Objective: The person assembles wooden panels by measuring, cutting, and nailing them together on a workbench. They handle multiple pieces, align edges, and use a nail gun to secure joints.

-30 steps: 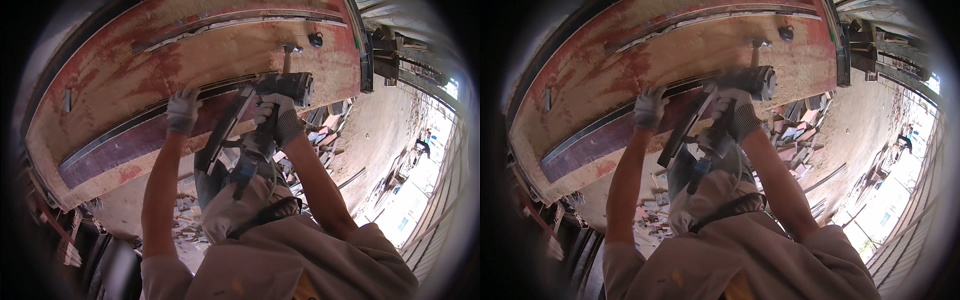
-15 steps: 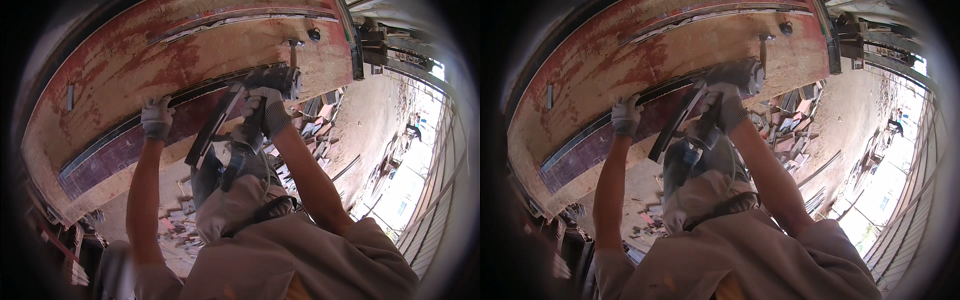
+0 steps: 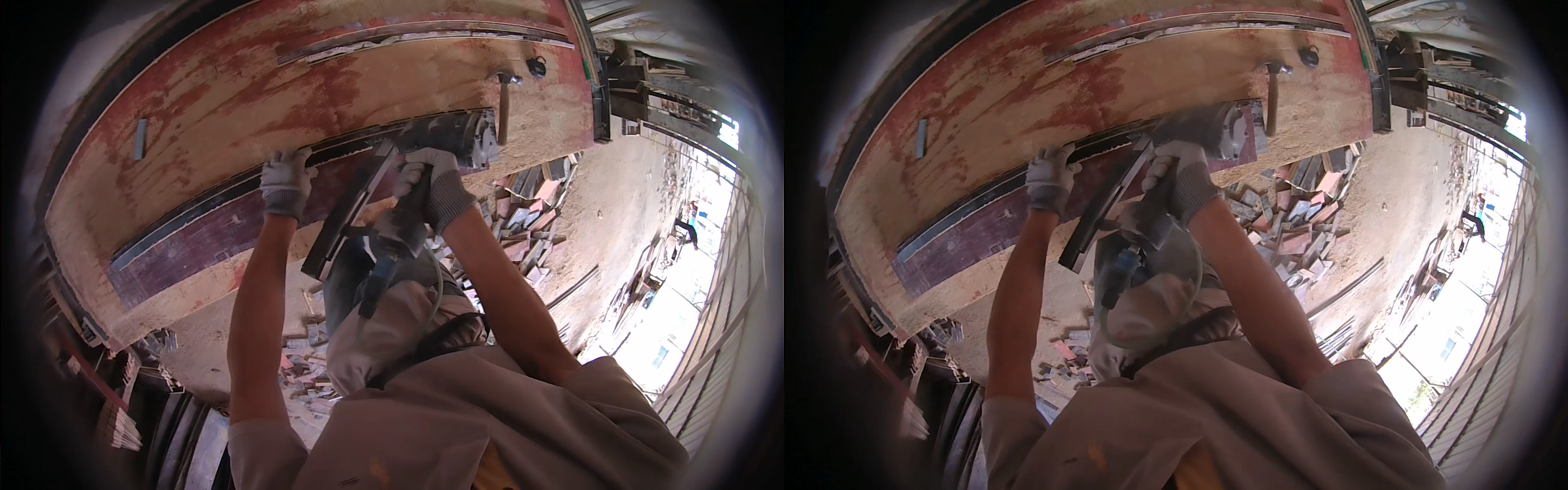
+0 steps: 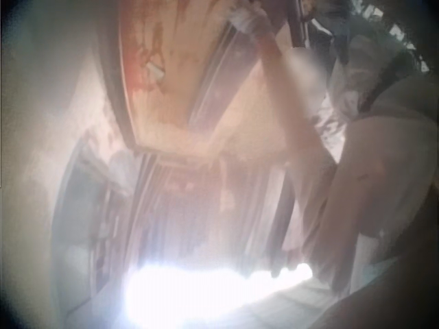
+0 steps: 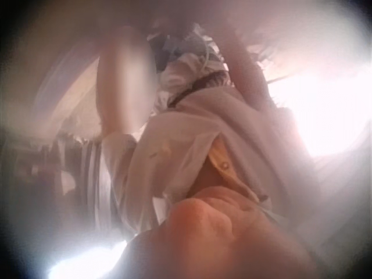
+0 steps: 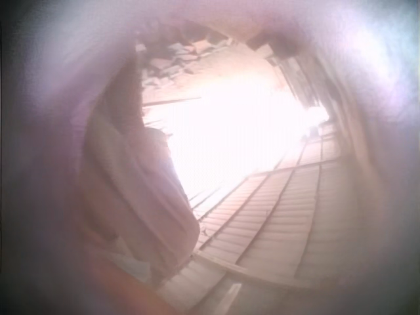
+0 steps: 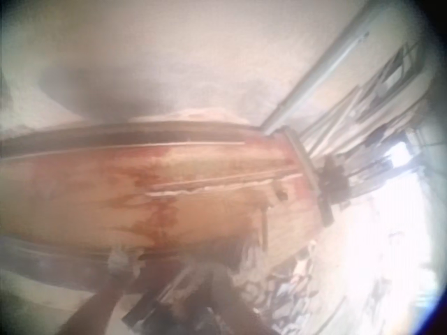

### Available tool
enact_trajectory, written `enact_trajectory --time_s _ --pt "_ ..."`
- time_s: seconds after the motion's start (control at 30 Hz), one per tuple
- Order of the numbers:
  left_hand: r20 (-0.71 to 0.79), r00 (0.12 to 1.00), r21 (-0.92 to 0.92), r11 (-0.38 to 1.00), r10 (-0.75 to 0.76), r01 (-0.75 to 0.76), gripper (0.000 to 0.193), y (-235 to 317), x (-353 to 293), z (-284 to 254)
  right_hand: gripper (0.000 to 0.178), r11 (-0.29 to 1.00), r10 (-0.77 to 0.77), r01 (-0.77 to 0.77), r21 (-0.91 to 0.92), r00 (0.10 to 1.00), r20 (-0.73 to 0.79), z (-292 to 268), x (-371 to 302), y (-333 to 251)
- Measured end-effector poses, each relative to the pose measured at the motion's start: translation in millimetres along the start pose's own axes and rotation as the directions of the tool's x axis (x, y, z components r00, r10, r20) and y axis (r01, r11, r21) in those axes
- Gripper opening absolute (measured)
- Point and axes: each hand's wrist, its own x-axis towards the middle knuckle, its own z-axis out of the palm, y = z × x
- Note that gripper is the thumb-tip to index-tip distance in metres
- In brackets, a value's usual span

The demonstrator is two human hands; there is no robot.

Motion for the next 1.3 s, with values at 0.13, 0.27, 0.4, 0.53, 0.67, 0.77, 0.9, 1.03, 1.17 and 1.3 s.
enact_trajectory --time_s 0.13,0.27,0.4,0.53,0.67,0.77,0.9,1.03,1.17,1.3 --pt "-0.094 0.993 0.017 0.998 0.067 -0.065 0.043 -49 -26 -25 0.009 1.000 -0.006 0.004 0.021 0.998 0.062 9 -9 2" --pt "-0.108 0.994 0.166 0.986 0.007 0.011 0.042 -130 -60 -57 0.009 0.986 0.142 -0.152 0.074 0.982 0.126 29 -13 31" --pt "-0.156 0.988 0.107 0.994 0.001 0.016 0.041 -157 -65 -54 0.014 0.981 0.194 -0.196 -0.002 0.968 0.158 59 -1 67" --pt "-0.120 0.992 0.085 0.995 -0.044 0.054 0.043 -155 -63 -54 0.018 0.986 0.155 -0.156 0.059 0.987 0.032 72 -5 79" --pt "-0.065 0.998 0.029 0.999 -0.017 0.018 0.045 -159 -63 -63 0.020 0.994 0.100 -0.103 0.042 0.992 0.079 85 -19 103" --pt "-0.082 0.996 -0.033 0.999 0.027 -0.030 0.043 -169 -64 -57 0.016 0.987 0.122 -0.134 0.086 0.983 0.135 104 -22 147" --pt "-0.182 0.979 -0.007 0.995 0.096 -0.099 0.043 -214 -77 -54 0.020 1.000 -0.001 -0.002 0.031 0.997 0.075 127 -16 192" --pt "-0.086 0.995 0.050 0.997 0.054 -0.050 0.050 -314 -122 -101 0.024 0.977 -0.196 0.206 -0.051 0.968 0.155 137 -18 212" --pt "-0.152 0.988 0.065 0.997 0.039 -0.029 0.046 -400 -166 -148 0.024 0.985 -0.166 0.170 -0.043 0.983 0.075 152 -27 225" --pt "-0.176 0.984 0.109 0.994 0.024 -0.005 0.046 -426 -181 -151 0.025 0.992 -0.083 0.092 -0.083 0.991 0.107 180 -39 255"
